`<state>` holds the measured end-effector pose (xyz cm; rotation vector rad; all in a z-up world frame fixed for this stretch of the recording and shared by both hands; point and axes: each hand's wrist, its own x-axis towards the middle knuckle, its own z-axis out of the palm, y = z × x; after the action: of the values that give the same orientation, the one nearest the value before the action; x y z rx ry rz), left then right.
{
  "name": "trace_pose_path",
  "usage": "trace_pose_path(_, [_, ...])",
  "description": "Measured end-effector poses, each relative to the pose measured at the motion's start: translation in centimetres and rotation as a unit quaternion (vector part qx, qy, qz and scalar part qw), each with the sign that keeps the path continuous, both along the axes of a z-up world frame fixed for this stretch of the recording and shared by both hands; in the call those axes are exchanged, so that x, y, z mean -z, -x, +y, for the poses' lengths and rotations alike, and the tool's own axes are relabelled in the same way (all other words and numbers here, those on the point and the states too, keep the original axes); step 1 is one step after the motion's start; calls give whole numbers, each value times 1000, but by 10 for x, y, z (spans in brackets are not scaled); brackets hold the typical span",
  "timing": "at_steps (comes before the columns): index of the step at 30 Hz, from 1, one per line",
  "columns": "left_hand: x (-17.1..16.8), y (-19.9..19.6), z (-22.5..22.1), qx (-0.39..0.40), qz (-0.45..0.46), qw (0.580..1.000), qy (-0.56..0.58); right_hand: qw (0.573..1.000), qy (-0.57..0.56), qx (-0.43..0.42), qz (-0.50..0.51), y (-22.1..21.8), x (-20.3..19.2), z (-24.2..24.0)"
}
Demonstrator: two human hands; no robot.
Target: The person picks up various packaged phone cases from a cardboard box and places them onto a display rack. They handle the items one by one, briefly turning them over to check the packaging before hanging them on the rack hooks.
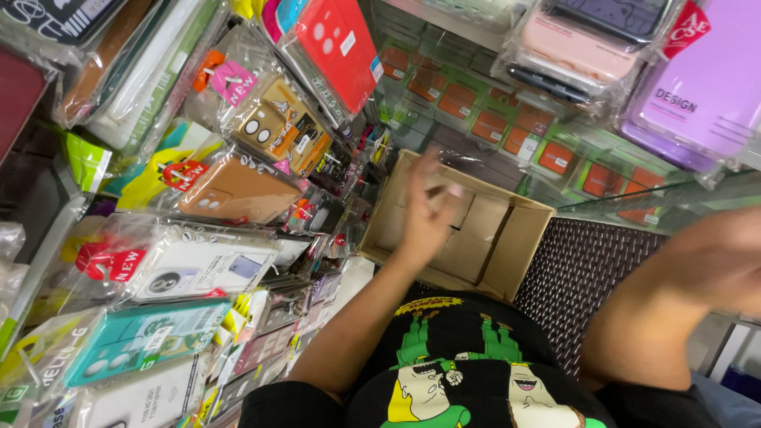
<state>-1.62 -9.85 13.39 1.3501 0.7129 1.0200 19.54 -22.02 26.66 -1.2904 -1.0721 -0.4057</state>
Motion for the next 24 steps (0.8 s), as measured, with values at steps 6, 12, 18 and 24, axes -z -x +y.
trace_pose_path(6, [106, 69, 44, -172, 59, 975, 126, 880, 279, -378, -66, 115, 77, 69])
trace_pose_path(12, [145, 104, 73, -217, 33, 965, 145, 806, 401, -428, -77, 153, 173, 201])
trace_pose_path(18, [154, 116, 91, -258, 48, 951, 161, 781, 489, -388, 4, 184, 255, 299])
trace_pose_path(24, [231, 118, 126, -347, 164, 923, -14, 725, 531, -420, 123, 206, 291, 333])
